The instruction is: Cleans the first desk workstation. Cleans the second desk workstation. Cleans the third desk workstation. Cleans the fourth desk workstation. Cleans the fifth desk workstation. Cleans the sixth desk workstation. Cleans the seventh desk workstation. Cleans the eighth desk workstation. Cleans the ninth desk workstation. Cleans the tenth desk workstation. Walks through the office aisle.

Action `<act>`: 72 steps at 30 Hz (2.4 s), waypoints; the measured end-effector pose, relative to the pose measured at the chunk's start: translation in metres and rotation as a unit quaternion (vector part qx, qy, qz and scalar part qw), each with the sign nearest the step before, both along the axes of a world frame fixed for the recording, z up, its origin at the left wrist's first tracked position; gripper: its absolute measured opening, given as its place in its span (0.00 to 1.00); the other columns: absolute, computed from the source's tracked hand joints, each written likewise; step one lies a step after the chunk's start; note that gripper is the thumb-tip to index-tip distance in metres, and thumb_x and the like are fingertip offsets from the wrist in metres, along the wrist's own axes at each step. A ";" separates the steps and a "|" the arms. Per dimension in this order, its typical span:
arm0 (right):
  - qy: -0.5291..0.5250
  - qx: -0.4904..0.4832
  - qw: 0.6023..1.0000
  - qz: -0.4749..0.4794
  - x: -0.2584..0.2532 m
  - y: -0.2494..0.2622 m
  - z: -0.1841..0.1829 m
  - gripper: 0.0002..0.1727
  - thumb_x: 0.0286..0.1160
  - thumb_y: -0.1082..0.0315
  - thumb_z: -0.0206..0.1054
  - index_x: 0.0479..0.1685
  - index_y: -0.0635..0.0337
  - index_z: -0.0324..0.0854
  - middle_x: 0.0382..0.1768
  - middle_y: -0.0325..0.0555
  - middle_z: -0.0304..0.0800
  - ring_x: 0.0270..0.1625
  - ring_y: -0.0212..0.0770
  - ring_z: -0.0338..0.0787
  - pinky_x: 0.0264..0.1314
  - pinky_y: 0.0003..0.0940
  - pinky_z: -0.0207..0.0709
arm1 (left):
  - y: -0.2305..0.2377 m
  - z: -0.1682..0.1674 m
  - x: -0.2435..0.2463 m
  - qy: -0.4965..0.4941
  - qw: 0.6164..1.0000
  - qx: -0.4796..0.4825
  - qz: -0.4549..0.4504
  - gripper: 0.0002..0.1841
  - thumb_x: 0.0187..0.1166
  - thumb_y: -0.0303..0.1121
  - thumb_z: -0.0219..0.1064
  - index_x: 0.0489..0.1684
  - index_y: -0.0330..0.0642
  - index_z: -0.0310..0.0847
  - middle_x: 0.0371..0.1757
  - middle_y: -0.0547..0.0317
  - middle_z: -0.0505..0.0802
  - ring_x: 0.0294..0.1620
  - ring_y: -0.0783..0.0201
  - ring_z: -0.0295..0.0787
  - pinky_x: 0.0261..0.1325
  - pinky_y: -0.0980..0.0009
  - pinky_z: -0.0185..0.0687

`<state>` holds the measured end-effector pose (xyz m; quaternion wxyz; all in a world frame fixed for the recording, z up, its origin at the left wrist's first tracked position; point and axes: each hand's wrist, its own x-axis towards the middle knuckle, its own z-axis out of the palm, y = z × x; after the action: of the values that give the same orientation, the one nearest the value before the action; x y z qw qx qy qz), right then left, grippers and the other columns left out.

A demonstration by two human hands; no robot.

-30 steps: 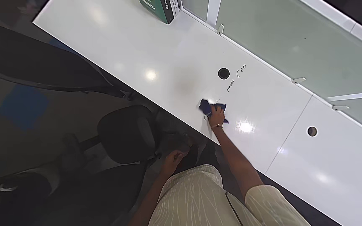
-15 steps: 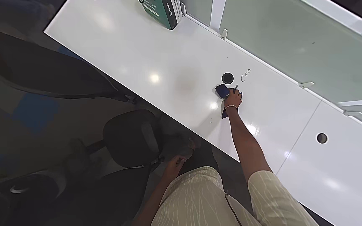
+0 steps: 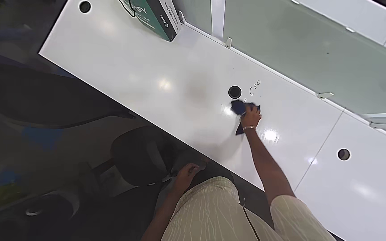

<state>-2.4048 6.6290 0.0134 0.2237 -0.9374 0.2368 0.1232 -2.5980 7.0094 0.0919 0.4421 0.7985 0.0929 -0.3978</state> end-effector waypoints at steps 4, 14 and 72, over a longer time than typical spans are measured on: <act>0.021 -0.052 0.993 -0.103 0.096 -0.046 0.007 0.31 0.74 0.64 0.68 0.81 0.42 0.75 0.83 0.62 0.69 0.82 0.73 0.68 0.69 0.75 0.69 | -0.013 -0.003 0.011 0.011 1.000 0.006 0.000 0.14 0.88 0.40 0.61 0.59 0.43 0.86 0.55 0.55 0.93 0.51 0.68 0.91 0.59 0.66 0.87; 0.021 0.021 0.990 0.135 -0.034 -0.008 0.002 0.33 0.67 0.70 0.69 0.77 0.36 0.81 0.74 0.64 0.80 0.75 0.73 0.76 0.69 0.76 0.70 | -0.051 -0.003 0.034 0.000 0.998 -0.032 0.047 0.13 0.88 0.38 0.61 0.57 0.40 0.86 0.54 0.56 0.94 0.53 0.68 0.92 0.61 0.68 0.88; 0.027 0.022 0.998 -0.056 -0.205 0.149 0.009 0.29 0.70 0.69 0.69 0.75 0.40 0.82 0.73 0.63 0.80 0.75 0.69 0.77 0.70 0.72 0.71 | 0.104 -0.012 -0.072 -0.044 0.998 -0.036 -0.036 0.13 0.87 0.37 0.61 0.57 0.39 0.85 0.55 0.54 0.93 0.54 0.68 0.91 0.62 0.68 0.87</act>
<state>-2.6094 6.7780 0.0220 0.2444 -0.9138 0.2920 0.1413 -2.6698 7.1134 0.0799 0.4600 0.8015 0.0302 -0.3808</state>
